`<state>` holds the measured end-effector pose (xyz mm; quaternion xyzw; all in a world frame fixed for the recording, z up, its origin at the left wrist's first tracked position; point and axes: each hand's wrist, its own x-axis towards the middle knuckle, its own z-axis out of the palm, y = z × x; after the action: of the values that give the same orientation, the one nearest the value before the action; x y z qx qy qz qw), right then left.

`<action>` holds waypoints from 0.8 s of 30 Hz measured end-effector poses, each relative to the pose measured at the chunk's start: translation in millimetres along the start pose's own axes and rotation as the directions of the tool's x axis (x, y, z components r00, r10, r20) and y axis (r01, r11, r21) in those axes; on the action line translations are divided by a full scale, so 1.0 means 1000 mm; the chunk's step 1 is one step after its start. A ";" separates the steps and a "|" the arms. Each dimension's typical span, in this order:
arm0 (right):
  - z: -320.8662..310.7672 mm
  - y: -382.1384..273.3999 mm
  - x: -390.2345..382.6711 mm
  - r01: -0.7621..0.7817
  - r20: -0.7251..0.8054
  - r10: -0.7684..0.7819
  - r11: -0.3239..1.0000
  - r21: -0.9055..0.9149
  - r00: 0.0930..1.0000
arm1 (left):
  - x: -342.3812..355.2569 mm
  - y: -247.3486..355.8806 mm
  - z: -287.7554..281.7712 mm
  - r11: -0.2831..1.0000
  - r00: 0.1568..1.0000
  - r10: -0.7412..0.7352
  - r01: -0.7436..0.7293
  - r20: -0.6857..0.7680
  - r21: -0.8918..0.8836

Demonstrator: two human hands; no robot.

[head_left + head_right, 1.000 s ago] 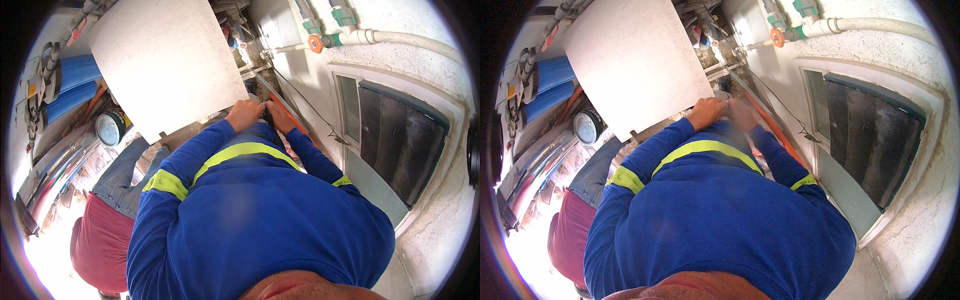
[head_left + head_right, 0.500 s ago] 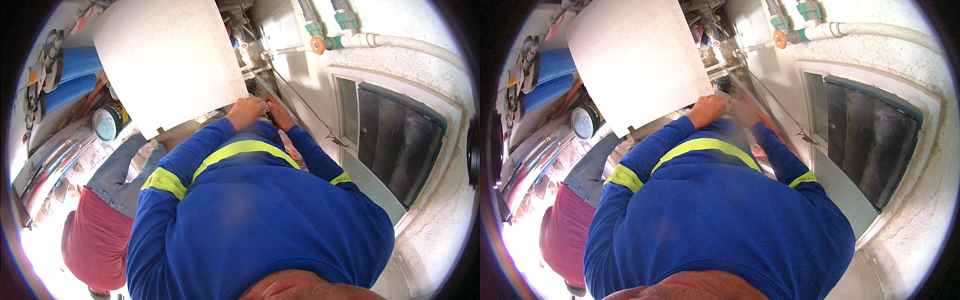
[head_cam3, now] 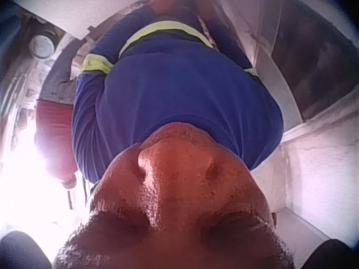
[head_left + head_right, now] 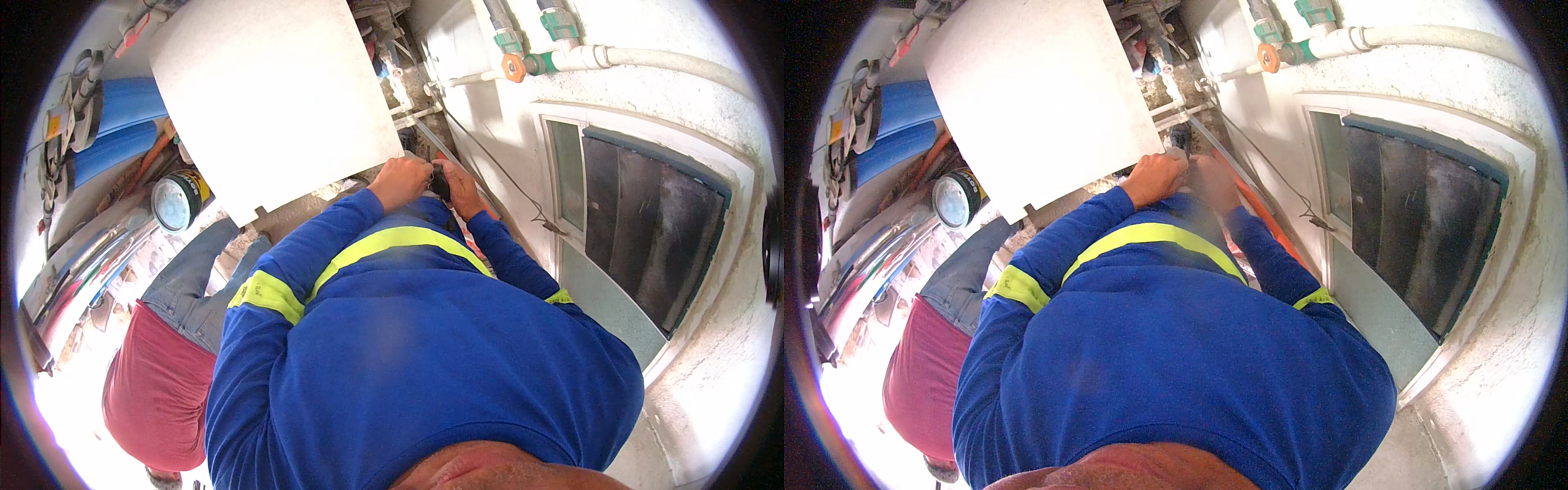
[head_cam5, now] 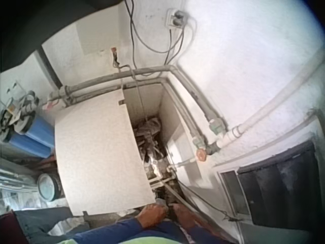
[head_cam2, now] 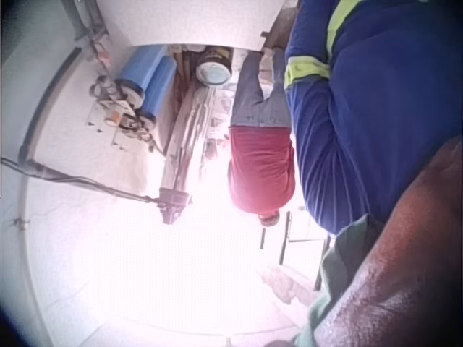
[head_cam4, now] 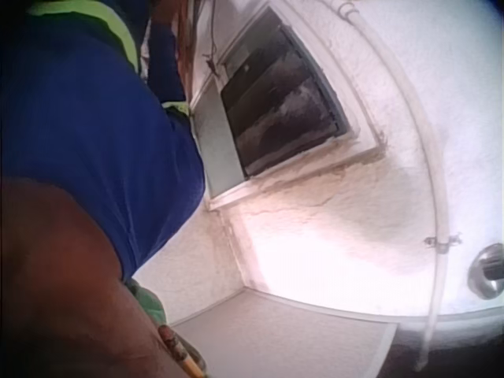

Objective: The person positions a white rectangular panel against a wall and ceiling, then uses a tape measure to measure the panel and the surrounding wall area. The person repeatedly adjusts the panel and re-measures to verify fit.

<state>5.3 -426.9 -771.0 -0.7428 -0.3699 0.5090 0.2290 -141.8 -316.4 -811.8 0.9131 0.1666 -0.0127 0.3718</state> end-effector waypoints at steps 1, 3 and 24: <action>0.003 0.006 0.000 0.066 -0.021 -0.065 0.998 0.025 0.998 | 0.000 0.000 0.000 1.000 1.000 0.009 -0.009 -0.007 0.005; 0.013 0.019 0.002 0.264 -0.233 -0.269 0.963 -0.050 0.935 | 0.001 0.000 0.002 1.000 1.000 0.003 -0.003 -0.010 0.016; 0.019 0.100 0.039 0.160 0.249 -0.093 0.951 -0.265 0.964 | -0.009 0.007 0.007 0.988 0.986 0.140 -0.134 -0.087 0.072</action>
<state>27.9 -459.3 -872.4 -0.6775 -0.5102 0.5188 0.1077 -147.3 -328.4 -810.6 0.9338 0.1196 0.0496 0.3336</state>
